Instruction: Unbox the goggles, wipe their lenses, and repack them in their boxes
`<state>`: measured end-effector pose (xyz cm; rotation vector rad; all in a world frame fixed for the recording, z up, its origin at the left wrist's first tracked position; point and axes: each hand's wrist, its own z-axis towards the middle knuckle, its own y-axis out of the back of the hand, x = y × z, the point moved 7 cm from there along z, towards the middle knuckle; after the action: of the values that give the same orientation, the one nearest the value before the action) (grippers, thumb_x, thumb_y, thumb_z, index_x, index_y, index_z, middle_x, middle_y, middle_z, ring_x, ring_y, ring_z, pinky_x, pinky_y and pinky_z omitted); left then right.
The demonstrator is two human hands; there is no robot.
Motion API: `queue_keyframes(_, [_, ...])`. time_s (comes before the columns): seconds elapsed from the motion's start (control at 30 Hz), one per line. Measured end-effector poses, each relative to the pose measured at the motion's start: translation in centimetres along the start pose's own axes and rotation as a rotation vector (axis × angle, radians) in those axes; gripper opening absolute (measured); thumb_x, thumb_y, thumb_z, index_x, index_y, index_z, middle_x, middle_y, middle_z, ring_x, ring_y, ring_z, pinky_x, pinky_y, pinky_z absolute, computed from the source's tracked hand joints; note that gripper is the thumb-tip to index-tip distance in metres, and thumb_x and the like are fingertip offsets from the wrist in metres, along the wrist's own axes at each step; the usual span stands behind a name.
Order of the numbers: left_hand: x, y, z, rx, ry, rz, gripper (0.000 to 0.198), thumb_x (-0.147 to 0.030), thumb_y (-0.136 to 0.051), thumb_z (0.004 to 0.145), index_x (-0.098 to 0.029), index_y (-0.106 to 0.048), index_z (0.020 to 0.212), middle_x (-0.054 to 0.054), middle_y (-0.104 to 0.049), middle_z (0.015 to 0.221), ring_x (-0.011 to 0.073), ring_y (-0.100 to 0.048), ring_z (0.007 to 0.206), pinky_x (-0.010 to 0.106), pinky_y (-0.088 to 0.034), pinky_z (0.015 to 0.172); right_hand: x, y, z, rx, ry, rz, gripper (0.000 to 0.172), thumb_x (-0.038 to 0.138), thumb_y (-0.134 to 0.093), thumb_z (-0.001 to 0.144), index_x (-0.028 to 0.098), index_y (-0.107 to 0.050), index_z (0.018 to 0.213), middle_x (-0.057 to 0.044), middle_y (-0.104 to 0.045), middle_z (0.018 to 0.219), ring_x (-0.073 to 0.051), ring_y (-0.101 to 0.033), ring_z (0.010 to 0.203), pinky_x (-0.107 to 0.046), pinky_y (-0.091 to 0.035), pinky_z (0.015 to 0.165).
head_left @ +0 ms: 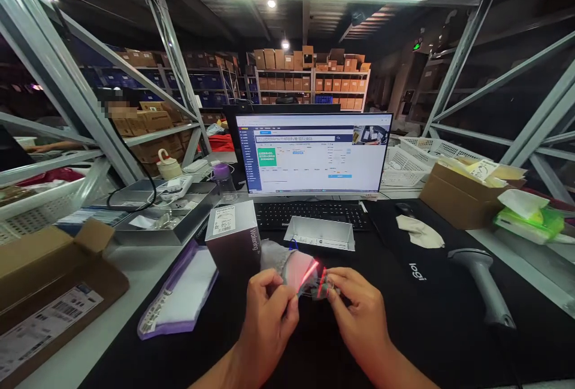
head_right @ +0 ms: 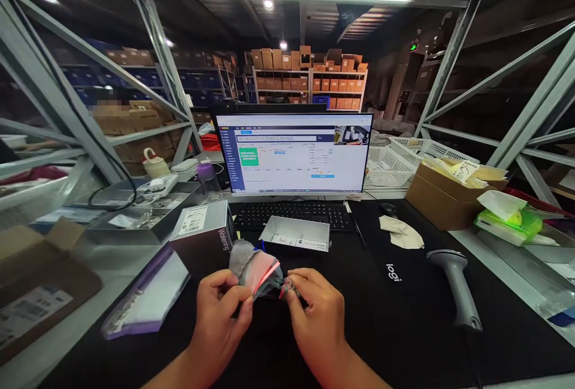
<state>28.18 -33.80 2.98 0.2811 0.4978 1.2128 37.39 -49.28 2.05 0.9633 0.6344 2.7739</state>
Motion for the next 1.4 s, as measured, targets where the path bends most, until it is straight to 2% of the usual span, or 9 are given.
queue_keyframes(0.23, [0.2,0.4,0.0,-0.048,0.006,0.035,0.015,-0.012,-0.053,0.089,-0.023,-0.061,0.083,0.006,-0.046,0.095,0.0212,-0.05,0.087,0.034,-0.05,0.069,4.3,-0.1,0.1,-0.133,0.349,-0.423,0.022,0.012,-0.053,0.094,0.023,-0.072,0.091,-0.008,-0.072,0.111,-0.024,-0.061,0.113,-0.04,-0.05,0.097])
queue_keyframes(0.47, [-1.5,-0.2,-0.1,-0.025,-0.117,-0.033,0.017,-0.007,-0.052,0.086,-0.02,-0.06,0.079,0.006,-0.049,0.09,0.0169,-0.053,0.081,0.027,-0.052,0.07,4.3,-5.2,1.9,0.043,0.545,-0.497,0.014,0.012,-0.062,0.084,0.021,-0.071,0.08,-0.006,-0.056,0.146,-0.025,-0.043,0.138,-0.042,-0.034,0.116])
queue_keyframes(0.6, [-0.6,0.1,-1.4,-0.024,-0.122,-0.039,0.015,-0.018,-0.051,0.09,-0.021,-0.057,0.077,0.006,-0.049,0.092,0.0169,-0.054,0.08,0.027,-0.052,0.068,4.2,-5.5,2.9,0.216,0.592,-0.339,0.016,0.01,-0.062,0.078,0.02,-0.074,0.079,-0.005,-0.061,0.141,-0.026,-0.046,0.138,-0.045,-0.036,0.116])
queue_keyframes(0.67, [0.4,1.0,-2.3,-0.096,-0.076,-0.061,0.018,-0.035,-0.051,0.095,-0.022,-0.056,0.085,0.006,-0.048,0.096,0.0186,-0.054,0.084,0.029,-0.053,0.071,4.0,-4.4,3.3,0.199,0.547,-0.249,0.021,0.007,-0.059,0.078,0.021,-0.074,0.08,-0.004,-0.068,0.132,-0.026,-0.052,0.132,-0.048,-0.036,0.115])
queue_keyframes(0.77, [2.9,1.1,-3.0,-0.105,0.175,-0.172,0.03,-0.049,-0.04,0.1,-0.022,-0.051,0.104,0.007,-0.051,0.1,0.0191,-0.056,0.084,0.03,-0.054,0.07,3.5,-2.9,3.3,0.125,0.465,-0.169,0.02,0.01,-0.059,0.081,0.023,-0.075,0.079,-0.004,-0.072,0.123,-0.026,-0.059,0.124,-0.05,-0.04,0.111])
queue_keyframes(0.9, [4.1,-0.2,-2.6,0.022,0.339,-0.185,0.022,-0.04,-0.045,0.1,-0.021,-0.05,0.11,0.004,-0.056,0.093,0.0163,-0.06,0.075,0.027,-0.053,0.063,3.3,-2.7,2.5,0.052,0.465,-0.167,0.018,0.011,-0.059,0.081,0.021,-0.072,0.074,-0.007,-0.069,0.129,-0.028,-0.057,0.127,-0.049,-0.045,0.106])
queue_keyframes(1.07, [2.1,-0.5,-1.5,-0.017,0.092,0.056,0.014,-0.016,-0.045,0.099,-0.019,-0.058,0.095,0.002,-0.059,0.081,0.0157,-0.059,0.071,0.026,-0.049,0.064,4.3,-4.0,1.6,0.139,0.621,-0.208,0.017,0.008,-0.058,0.077,0.02,-0.067,0.069,-0.007,-0.061,0.141,-0.029,-0.052,0.132,-0.048,-0.042,0.112])
queue_keyframes(1.23, [-0.2,-0.4,-1.3,-0.041,-0.19,0.04,0.019,-0.01,-0.044,0.098,-0.017,-0.061,0.093,0.001,-0.062,0.074,0.0135,-0.055,0.062,0.025,-0.041,0.054,3.5,-4.8,1.6,0.342,0.547,-0.147,0.016,0.007,-0.056,0.074,0.017,-0.068,0.071,-0.014,-0.066,0.125,-0.023,-0.069,0.095,-0.037,-0.059,0.084])
queue_keyframes(1.4, [-1.4,0.1,-1.8,-0.05,-0.22,0.01,0.017,-0.011,-0.045,0.098,-0.017,-0.061,0.097,0.0,-0.064,0.076,0.0134,-0.057,0.063,0.026,-0.043,0.056,2.2,-3.6,2.0,0.3,0.339,-0.047,0.021,0.005,-0.05,0.074,0.018,-0.061,0.062,-0.007,-0.06,0.085,-0.014,-0.06,0.067,-0.024,-0.048,0.056])
